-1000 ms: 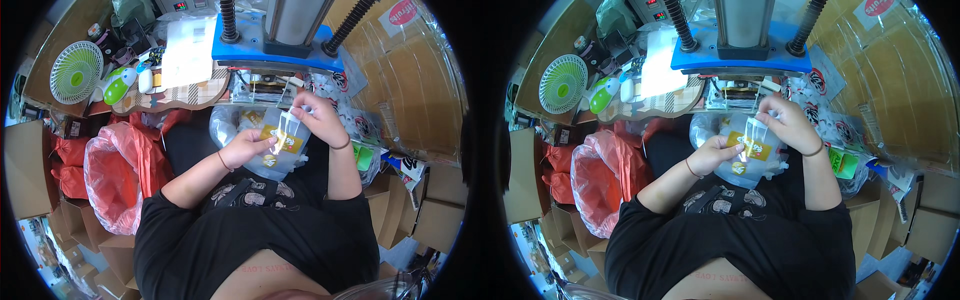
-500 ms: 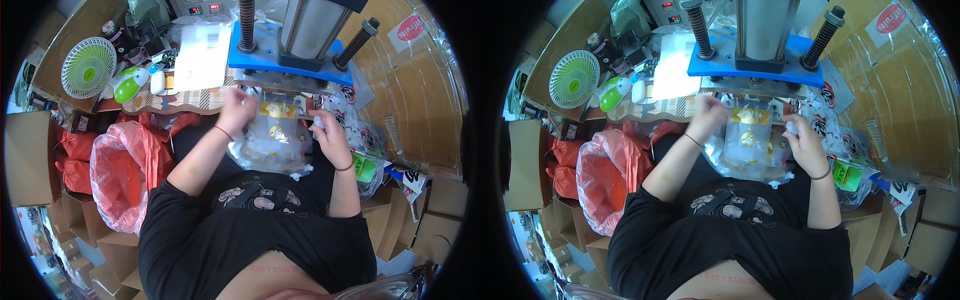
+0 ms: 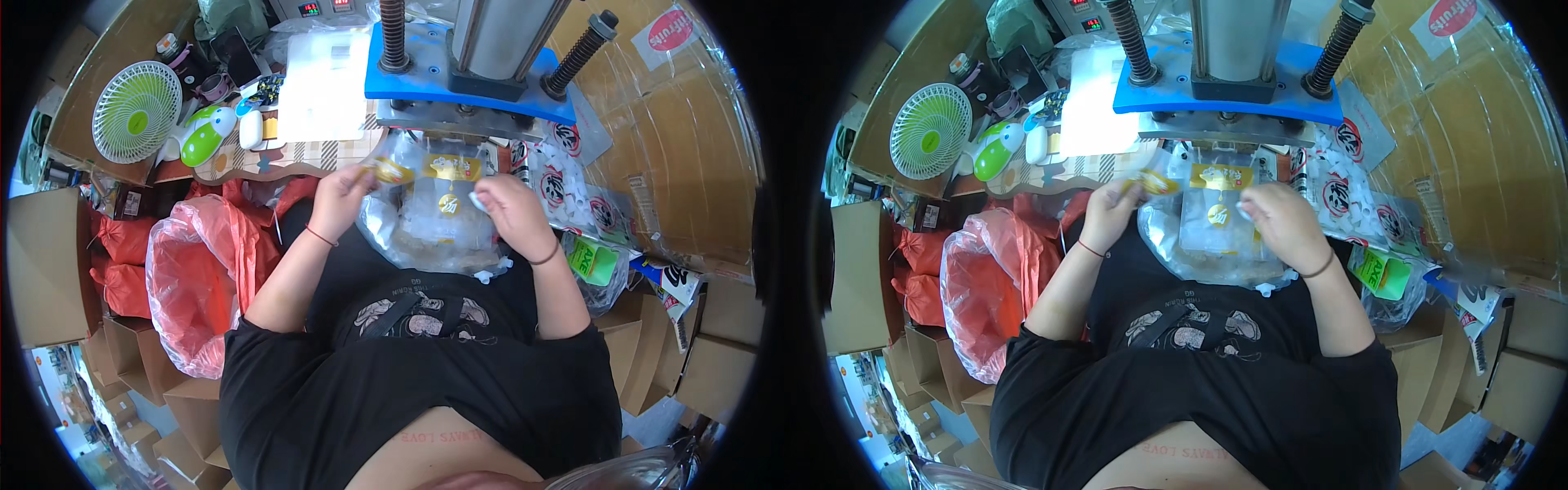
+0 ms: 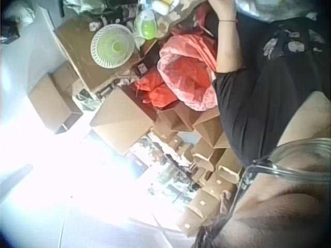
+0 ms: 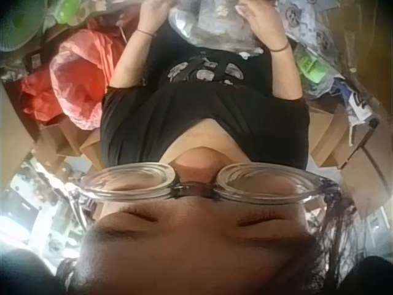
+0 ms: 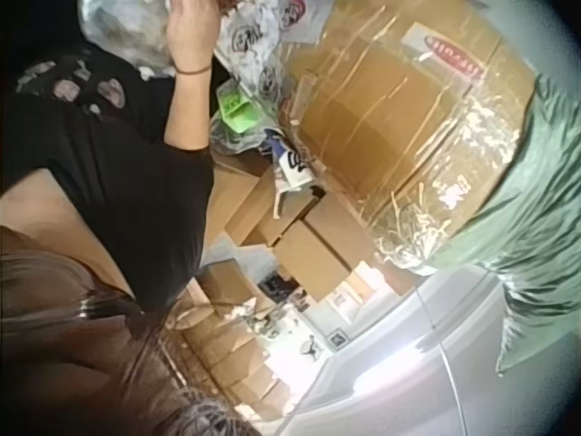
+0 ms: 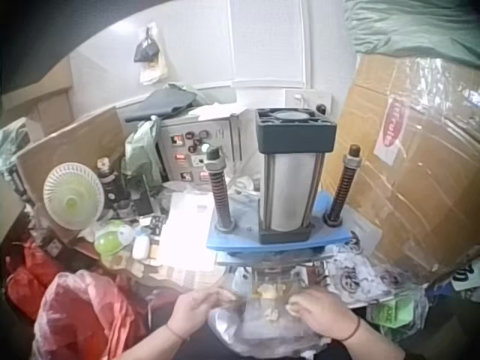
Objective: Placing small items into plastic bags and sealing them using a heat-sealing machine.
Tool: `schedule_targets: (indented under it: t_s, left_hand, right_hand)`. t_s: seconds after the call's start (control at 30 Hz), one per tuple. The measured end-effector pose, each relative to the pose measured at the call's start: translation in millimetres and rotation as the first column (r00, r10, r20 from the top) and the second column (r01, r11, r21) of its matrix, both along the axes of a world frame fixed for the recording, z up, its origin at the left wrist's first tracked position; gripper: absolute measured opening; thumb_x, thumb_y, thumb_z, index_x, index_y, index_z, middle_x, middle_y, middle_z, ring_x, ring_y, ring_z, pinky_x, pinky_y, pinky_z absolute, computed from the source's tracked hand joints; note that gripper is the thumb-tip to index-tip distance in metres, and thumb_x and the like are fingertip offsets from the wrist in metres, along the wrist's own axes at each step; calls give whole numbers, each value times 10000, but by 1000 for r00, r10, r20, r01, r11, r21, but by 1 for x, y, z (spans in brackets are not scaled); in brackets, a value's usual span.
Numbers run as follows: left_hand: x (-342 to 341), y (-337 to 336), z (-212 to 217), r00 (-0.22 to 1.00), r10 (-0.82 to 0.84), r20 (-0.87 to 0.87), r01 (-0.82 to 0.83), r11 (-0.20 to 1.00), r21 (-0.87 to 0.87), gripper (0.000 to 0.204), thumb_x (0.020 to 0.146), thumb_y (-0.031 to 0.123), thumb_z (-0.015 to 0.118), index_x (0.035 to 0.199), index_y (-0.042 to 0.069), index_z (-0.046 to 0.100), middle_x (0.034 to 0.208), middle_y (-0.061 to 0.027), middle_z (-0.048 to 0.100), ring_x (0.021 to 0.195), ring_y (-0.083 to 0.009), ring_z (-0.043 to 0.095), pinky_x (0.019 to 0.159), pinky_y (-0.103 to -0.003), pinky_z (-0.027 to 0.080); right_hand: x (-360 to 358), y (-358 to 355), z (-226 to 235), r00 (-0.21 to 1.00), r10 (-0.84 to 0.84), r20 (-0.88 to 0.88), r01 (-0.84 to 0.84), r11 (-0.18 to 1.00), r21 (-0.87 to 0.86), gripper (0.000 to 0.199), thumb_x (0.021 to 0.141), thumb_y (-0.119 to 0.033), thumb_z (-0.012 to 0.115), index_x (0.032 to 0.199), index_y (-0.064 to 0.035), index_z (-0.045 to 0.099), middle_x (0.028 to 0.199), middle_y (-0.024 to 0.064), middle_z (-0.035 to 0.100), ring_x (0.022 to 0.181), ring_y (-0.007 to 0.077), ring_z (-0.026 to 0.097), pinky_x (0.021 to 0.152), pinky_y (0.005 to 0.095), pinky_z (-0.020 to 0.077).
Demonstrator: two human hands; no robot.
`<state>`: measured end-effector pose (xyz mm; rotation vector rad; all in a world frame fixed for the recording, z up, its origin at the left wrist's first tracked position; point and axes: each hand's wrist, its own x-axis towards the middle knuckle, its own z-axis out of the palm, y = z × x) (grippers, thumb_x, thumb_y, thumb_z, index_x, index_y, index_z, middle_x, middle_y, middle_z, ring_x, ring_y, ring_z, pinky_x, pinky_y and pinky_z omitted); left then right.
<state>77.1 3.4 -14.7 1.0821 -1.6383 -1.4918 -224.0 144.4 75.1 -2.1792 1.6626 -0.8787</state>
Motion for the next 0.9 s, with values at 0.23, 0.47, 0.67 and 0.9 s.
schedule_targets:
  t_s: [0.23,0.47,0.67,0.9]
  left_hand:
    - [-55,49,40,911,-403,88,399,915,57,215,997,185,637,1080,-3,700,884,7,705,796,-59,622,741,-224,513]
    - [-79,83,31,837,-407,-367,544,699,465,220,971,161,663,1118,-1,689,966,-28,722,842,-90,661,753,-264,545]
    - [-94,59,20,864,-256,-435,478,689,545,209,952,153,673,1111,19,687,979,-45,723,860,-129,692,767,-294,579]
    - [-99,15,13,904,-113,-413,359,725,587,348,941,130,668,1259,10,590,1024,-82,715,919,-156,698,746,-311,584]
  right_hand:
    - [24,-23,28,939,-124,320,102,991,85,253,1008,-253,580,1029,-11,652,919,81,683,846,221,632,783,337,502]
    - [-13,-14,22,981,41,188,-71,986,153,310,990,-302,590,1106,-20,647,947,114,668,898,271,636,823,366,499]
    - [-68,14,19,910,-257,-326,267,964,-16,354,971,-313,592,1180,-29,619,1038,192,620,965,388,604,869,430,489]
    - [-88,40,-12,935,-32,-353,184,895,407,365,953,-335,604,1135,-19,611,1056,185,605,980,407,588,852,434,481]
